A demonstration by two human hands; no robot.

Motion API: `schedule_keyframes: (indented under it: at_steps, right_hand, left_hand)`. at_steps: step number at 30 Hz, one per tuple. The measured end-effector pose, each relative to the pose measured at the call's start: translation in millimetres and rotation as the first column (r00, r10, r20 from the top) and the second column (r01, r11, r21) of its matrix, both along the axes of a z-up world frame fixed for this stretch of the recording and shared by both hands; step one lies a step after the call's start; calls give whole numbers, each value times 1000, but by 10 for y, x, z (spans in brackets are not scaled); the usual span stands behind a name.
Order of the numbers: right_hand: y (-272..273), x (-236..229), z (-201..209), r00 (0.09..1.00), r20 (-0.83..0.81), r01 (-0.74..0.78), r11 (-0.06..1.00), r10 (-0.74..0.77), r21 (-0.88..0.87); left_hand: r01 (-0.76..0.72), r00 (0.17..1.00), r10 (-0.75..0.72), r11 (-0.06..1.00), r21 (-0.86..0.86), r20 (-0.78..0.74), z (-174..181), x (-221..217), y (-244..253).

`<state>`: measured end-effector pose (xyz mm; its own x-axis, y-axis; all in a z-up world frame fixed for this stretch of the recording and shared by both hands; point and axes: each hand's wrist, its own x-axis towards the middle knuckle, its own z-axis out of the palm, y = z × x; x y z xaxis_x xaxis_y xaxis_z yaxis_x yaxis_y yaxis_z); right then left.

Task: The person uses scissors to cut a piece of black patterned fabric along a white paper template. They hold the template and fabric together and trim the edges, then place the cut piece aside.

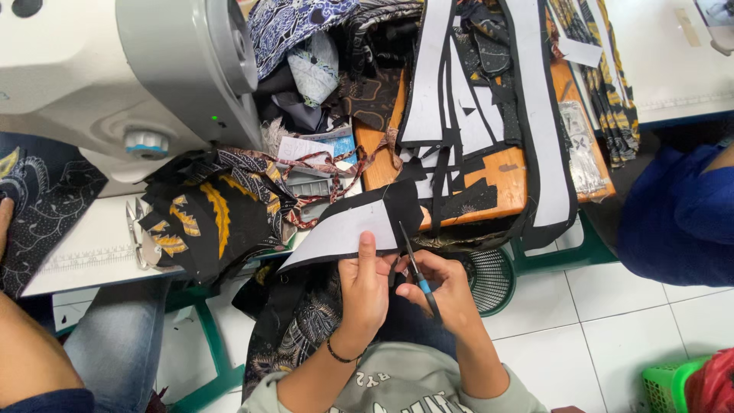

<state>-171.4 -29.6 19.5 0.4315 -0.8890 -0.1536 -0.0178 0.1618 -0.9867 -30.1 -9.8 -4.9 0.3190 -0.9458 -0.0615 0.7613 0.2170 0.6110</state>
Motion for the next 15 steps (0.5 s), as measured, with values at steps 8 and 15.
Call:
schedule_keyframes:
  at_steps: [8,15]
  right_hand:
    - [-8,-42,65,1000,-29,0,1000,0,-11]
    - [-17,-68,33,1000,5,11,1000,-11,-27]
  left_hand:
    - [6,1000,-8,999,40,26,41,-34,-1]
    - [1,1000,-1,1000,11,23,-68,-67,15]
